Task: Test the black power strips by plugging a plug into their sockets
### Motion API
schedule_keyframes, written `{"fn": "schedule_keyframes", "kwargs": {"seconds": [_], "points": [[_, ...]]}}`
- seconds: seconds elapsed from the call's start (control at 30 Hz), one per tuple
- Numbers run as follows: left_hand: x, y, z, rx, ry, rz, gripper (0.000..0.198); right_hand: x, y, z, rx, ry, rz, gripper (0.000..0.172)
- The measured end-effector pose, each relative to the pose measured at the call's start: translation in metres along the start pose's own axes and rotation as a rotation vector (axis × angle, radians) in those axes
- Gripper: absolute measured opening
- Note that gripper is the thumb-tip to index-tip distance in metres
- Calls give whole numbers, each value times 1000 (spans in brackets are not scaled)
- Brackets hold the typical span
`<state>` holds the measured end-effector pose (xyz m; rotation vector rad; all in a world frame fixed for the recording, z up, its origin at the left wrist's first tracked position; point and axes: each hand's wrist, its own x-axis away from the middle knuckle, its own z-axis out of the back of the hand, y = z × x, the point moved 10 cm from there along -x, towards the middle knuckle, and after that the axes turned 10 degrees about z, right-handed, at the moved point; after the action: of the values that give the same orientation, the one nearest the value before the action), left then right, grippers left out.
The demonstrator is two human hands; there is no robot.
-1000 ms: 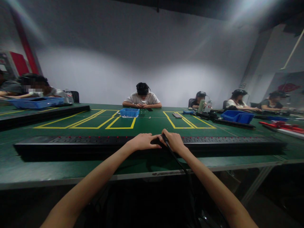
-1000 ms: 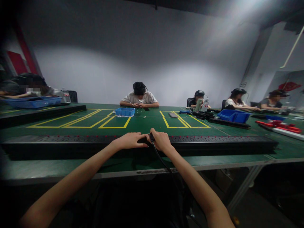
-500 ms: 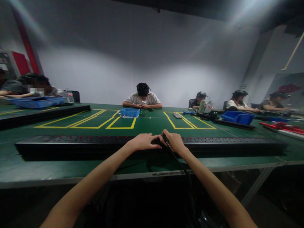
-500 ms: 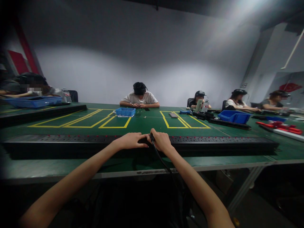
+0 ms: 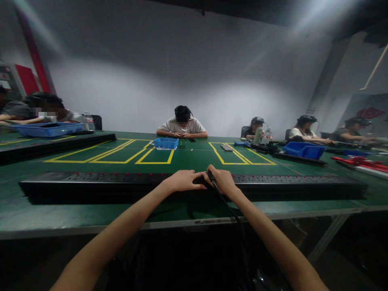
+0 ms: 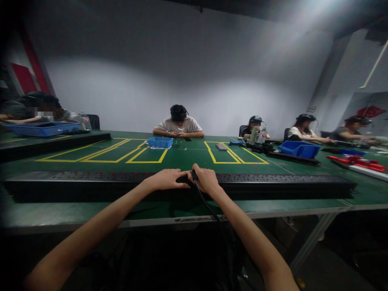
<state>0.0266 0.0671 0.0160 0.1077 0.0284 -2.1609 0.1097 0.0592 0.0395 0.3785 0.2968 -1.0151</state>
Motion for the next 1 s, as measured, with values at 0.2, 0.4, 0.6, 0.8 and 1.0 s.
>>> {"fn": "schedule_keyframes", "kwargs": {"seconds": [0.2,0.4,0.6,0.8,1.0], "points": [[0,-1,1,-4,9,1,42,-7,9,-2,-52,8,2,33],[0,0,1,-14,0,4,48,-14,16,4,-122,92,-30,30],[3,0,6,13,20,14,69,2,40,80,-85,392,-153,41],[1,-6,4,32,34,55,74,-17,29,112,-195,402,-67,39],[1,-25,-3,25,1,81,48,-29,-13,38,-272,72,32,27]]}}
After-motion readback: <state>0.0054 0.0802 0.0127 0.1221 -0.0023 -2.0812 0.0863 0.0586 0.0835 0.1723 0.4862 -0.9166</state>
